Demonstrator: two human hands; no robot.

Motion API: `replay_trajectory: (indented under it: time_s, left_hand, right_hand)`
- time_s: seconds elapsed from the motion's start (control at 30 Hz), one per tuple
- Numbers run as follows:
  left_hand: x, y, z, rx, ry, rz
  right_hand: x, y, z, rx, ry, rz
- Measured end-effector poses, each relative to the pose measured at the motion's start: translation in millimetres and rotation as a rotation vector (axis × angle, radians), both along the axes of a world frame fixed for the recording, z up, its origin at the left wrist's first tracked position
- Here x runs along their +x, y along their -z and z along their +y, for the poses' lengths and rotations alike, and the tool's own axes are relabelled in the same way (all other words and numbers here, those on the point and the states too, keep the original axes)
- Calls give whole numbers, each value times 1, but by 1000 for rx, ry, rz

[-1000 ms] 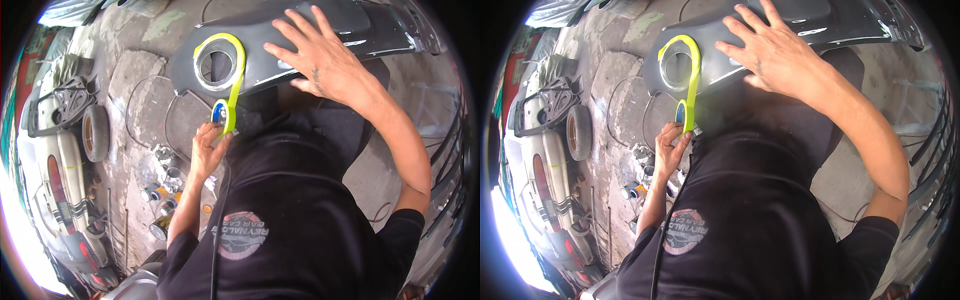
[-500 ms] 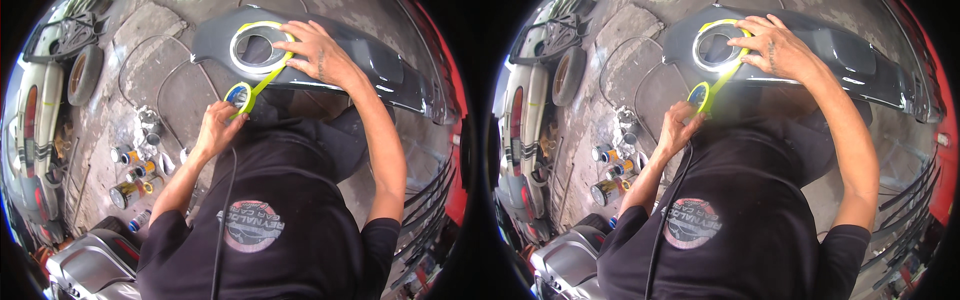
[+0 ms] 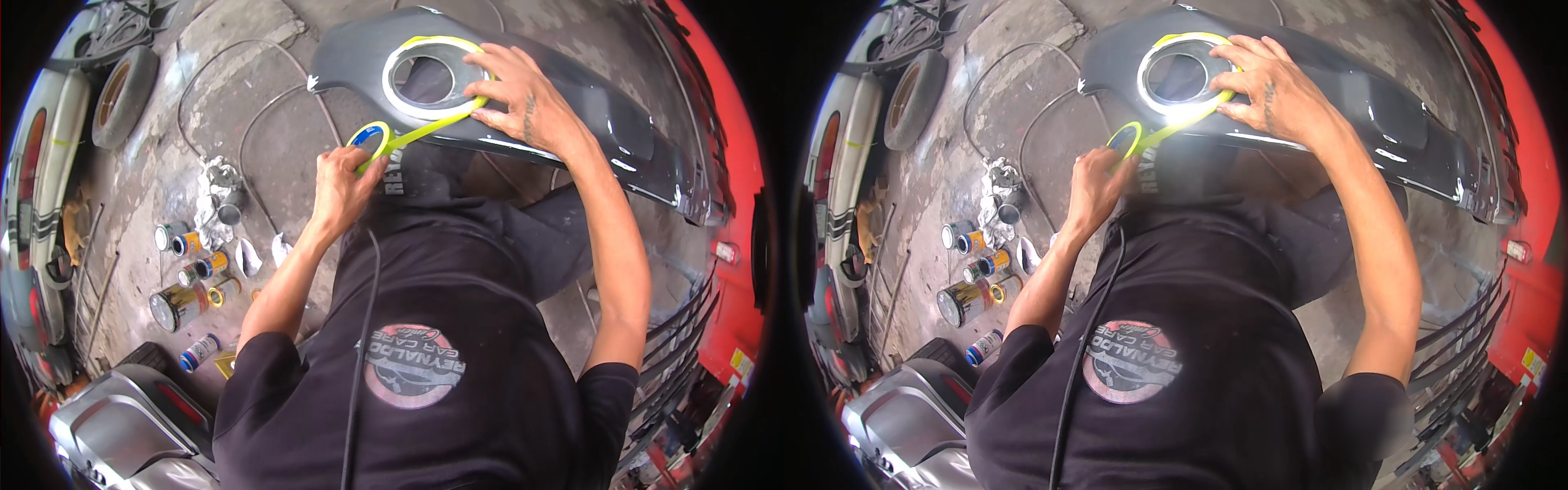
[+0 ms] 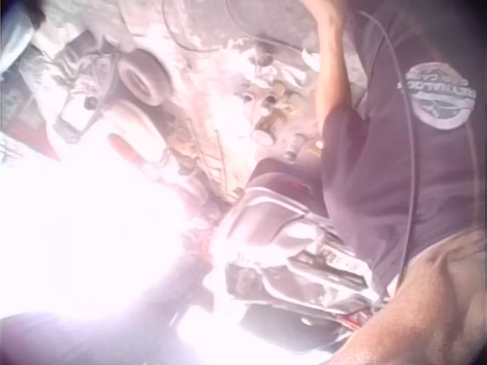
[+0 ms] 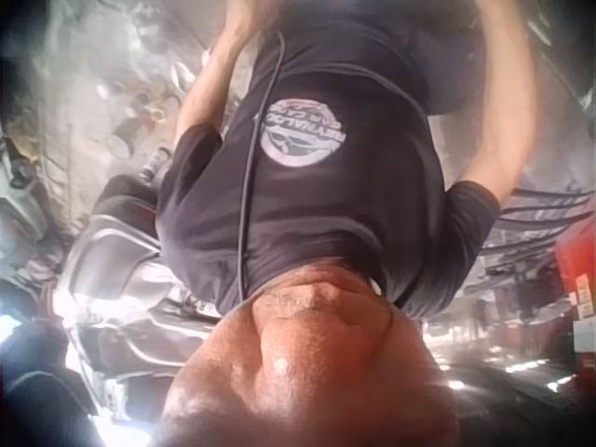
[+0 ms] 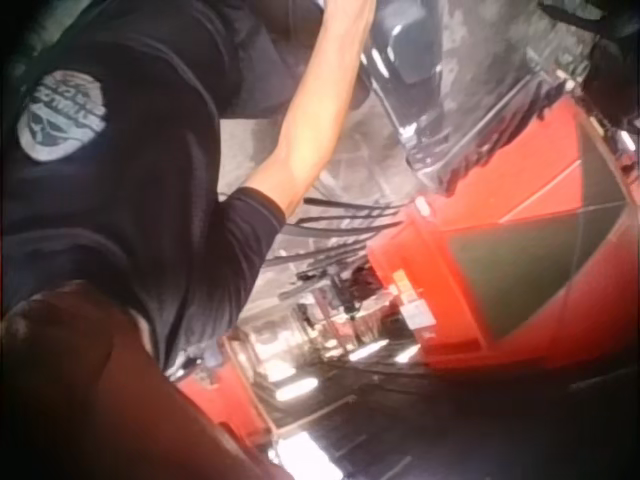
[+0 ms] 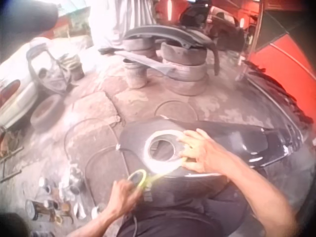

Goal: The person applies bright green masking tape around the circular opening of a dark grey car bumper. They carefully wrap the tape along the edge, smooth it down, and then flip the bumper over to continue taping the perimeter of the opening on the other side.

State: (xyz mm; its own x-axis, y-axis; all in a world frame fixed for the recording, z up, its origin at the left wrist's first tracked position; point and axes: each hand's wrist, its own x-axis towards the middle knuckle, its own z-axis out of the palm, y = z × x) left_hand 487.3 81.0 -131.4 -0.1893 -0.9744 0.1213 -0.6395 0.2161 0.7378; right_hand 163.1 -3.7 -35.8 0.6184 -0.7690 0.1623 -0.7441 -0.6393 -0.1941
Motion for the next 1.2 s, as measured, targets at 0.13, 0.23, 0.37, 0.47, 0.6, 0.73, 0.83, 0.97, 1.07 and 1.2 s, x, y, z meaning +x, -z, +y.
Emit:
replay_trajectory:
  time_s: [0.13,0.23,0.37,0.47,0.6,0.73,0.83,0.97,1.07,1.2]
  left_hand:
    - [-3,13,-5,-51,-89,47]
    - [-5,18,-13,-33,-117,45]
    - [-7,24,-25,-86,-143,53]
    - [-9,29,-32,-32,-131,98]
    - [-11,30,-38,-122,-146,58]
    - [-12,34,-46,-117,-157,6]
    - [-11,37,-48,-108,-161,-21]
    - [-10,29,-47,-105,-165,-23]
    - [-11,30,-50,-162,-171,-80]
    - [-11,30,-53,-272,-175,-136]
  right_hand:
    - [3,0,0,10,-8,4]
    - [1,-3,-1,25,-9,18]
    - [5,-5,-1,15,-13,27]
    - [5,-5,-1,23,-4,33]
    - [3,-3,-3,14,-20,32]
    - [4,-5,-3,3,-27,34]
    - [9,-7,-2,-9,-23,39]
    - [17,-5,4,-58,14,80]
    - [18,-2,4,-62,21,65]
    - [18,-4,3,-51,18,82]
